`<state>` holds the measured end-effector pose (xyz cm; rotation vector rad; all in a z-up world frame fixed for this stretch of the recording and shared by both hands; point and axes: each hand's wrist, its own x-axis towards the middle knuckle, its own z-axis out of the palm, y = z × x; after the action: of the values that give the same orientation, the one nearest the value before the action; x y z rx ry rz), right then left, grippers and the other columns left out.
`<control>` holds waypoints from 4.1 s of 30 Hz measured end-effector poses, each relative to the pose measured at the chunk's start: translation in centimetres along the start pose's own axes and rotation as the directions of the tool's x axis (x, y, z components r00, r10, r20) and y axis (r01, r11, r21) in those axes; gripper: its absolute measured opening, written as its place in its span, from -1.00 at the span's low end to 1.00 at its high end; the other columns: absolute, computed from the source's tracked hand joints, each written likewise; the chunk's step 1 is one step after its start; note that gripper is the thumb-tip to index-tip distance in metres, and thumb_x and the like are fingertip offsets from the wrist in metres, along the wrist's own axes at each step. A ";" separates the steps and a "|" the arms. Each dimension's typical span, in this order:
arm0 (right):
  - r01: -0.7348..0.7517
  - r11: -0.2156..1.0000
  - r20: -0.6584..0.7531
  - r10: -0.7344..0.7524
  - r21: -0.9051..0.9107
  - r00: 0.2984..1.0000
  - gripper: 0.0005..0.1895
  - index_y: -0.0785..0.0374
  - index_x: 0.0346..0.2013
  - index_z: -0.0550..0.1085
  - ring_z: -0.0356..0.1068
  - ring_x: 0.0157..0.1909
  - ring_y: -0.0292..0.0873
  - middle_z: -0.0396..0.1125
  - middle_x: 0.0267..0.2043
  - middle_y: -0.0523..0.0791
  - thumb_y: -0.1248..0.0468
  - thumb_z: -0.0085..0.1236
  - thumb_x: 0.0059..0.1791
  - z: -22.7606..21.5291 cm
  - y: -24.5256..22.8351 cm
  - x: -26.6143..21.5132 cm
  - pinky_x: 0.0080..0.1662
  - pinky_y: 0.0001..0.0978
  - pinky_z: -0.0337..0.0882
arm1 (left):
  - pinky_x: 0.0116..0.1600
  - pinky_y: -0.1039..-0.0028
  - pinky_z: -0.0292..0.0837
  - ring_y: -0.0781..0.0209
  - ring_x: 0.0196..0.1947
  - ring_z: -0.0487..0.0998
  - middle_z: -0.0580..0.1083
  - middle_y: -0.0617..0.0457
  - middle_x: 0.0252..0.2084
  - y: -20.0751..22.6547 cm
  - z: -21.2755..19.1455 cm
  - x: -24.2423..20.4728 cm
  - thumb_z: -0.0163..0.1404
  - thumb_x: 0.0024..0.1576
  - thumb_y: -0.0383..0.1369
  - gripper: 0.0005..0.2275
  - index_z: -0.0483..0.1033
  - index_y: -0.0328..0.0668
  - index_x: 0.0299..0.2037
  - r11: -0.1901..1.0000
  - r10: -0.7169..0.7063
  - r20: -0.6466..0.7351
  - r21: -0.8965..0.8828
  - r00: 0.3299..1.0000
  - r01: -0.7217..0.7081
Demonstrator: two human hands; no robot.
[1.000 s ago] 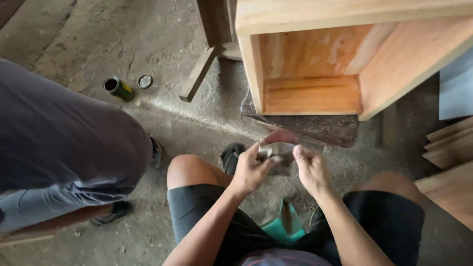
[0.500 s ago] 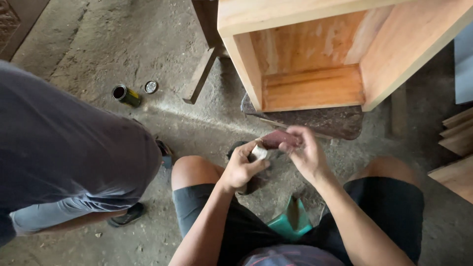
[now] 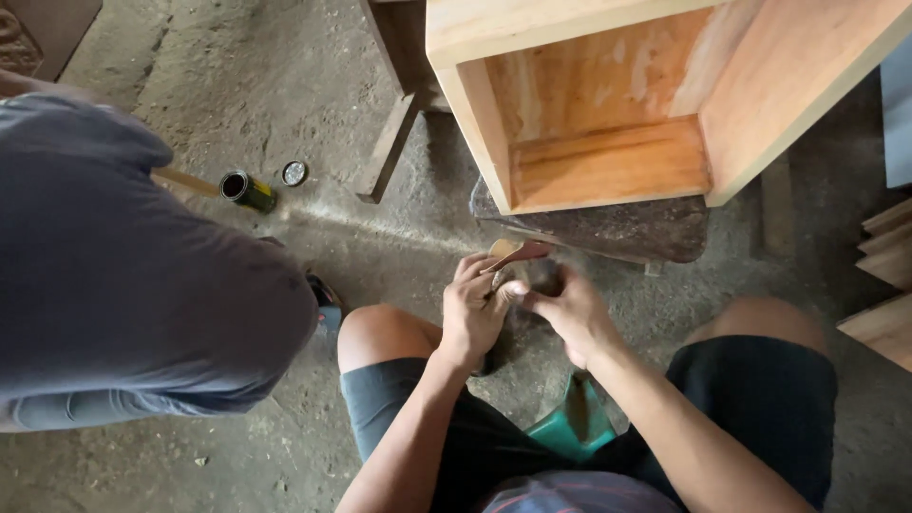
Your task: The person sands the interior and exterior surfaces of a wooden box with sandpaper. They handle the box, turn it over, and use a sanding block to reach corners and edges.
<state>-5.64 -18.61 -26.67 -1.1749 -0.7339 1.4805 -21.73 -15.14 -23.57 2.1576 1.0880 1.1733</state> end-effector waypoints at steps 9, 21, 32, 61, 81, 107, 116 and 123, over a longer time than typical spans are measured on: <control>0.640 0.503 -0.090 -0.821 -0.580 0.563 -0.74 0.38 0.04 0.34 0.52 -0.12 -0.18 0.46 -0.08 0.01 0.29 0.07 0.12 0.5 -7.2 3.6 -0.15 -0.33 0.52 | 0.08 0.19 0.43 -0.15 0.07 0.49 0.44 -0.39 0.06 -1.0 -3.9 11.9 -0.09 0.36 -0.20 -0.58 0.38 -0.59 0.12 0.951 0.244 -0.280 0.258 0.929 -0.172; 0.509 0.166 0.210 -0.772 -0.845 0.600 -0.50 0.45 0.16 0.48 0.46 -0.11 0.15 0.47 -0.04 0.11 0.48 0.07 -0.09 -1.1 2.2 8.5 -0.13 0.03 0.45 | -0.04 0.42 0.57 0.25 -0.14 0.60 0.61 -0.05 -0.14 -2.5 -0.8 15.2 0.10 0.23 -0.10 -0.57 0.51 -0.31 0.12 0.883 -0.302 -0.008 -0.378 0.953 0.277; 0.423 -0.185 0.443 -0.599 -0.887 0.667 -0.57 0.26 -0.06 0.57 0.29 0.23 0.16 0.45 0.05 0.03 0.24 0.25 -0.22 0.1 -3.1 18.9 0.04 0.15 0.29 | 0.03 0.16 0.62 -0.28 -0.02 0.63 0.55 -0.28 0.04 -5.6 2.3 17.3 0.09 0.15 -0.38 -0.55 0.32 -0.21 0.26 0.994 -0.111 -0.133 -0.018 0.985 0.110; 0.469 0.022 0.353 -0.626 -0.883 0.695 -0.59 0.23 0.09 0.47 0.32 0.34 0.14 0.42 0.20 0.06 0.48 0.00 -0.05 -3.1 5.5 14.2 0.40 -0.02 0.22 | -0.02 0.06 0.56 -0.37 -0.08 0.59 0.55 -0.36 -0.04 -7.5 4.0 15.3 0.12 0.01 -0.44 -0.23 0.01 -0.25 0.47 0.994 -0.106 -0.125 -0.037 0.987 0.103; 0.196 -0.245 0.311 -0.645 -0.949 0.698 -0.59 0.35 0.12 0.49 0.22 0.36 0.24 0.35 0.24 0.20 0.43 -0.04 -0.03 -13.4 -3.7 15.5 0.34 -0.02 0.23 | 0.03 0.05 0.55 -0.39 -0.08 0.60 0.54 -0.39 -0.08 -6.8 3.3 15.6 0.12 0.02 -0.42 -0.23 0.03 -0.39 0.47 0.978 -0.205 -0.030 -0.040 0.978 0.204; 0.273 -0.279 0.390 -0.632 -0.921 0.669 -0.65 0.31 0.18 0.53 0.38 0.23 0.21 0.40 0.21 0.16 0.41 -0.03 0.12 -16.3 -3.7 13.1 0.18 -0.05 0.41 | -0.03 0.10 0.54 -0.33 -0.10 0.60 0.52 -0.34 0.02 -4.8 1.2 16.4 0.22 0.04 -0.31 -0.33 0.18 -0.32 0.34 0.996 -0.084 -0.111 0.003 0.990 0.085; 0.074 0.521 -0.252 -0.528 -0.851 0.811 -0.59 0.34 -0.12 0.54 0.52 -0.12 0.13 0.50 -0.19 0.15 0.01 0.22 0.03 -10.5 0.5 1.3 -0.08 -0.12 0.44 | 0.07 0.34 0.57 0.01 -0.06 0.60 0.53 -0.06 -0.01 0.8 -5.2 8.7 0.07 0.32 -0.45 -0.84 0.46 -0.23 0.06 0.964 0.242 -0.458 0.018 0.856 -0.264; 0.340 0.639 -0.161 -0.593 -0.690 0.789 -0.68 0.33 -0.23 0.51 0.44 -0.24 -0.09 0.45 -0.31 0.07 0.11 0.01 0.18 -9.6 1.4 1.9 -0.13 -0.20 0.41 | 0.21 0.16 0.45 -0.26 0.13 0.54 0.49 -0.35 0.11 4.9 0.5 5.1 0.21 0.12 -0.24 -0.48 0.39 -0.48 0.19 0.985 0.113 0.077 -0.138 0.991 -0.101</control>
<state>2.89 -18.49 -31.60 -1.5510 -1.2139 0.5099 -17.51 -13.87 -17.97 2.1625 0.8419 1.1563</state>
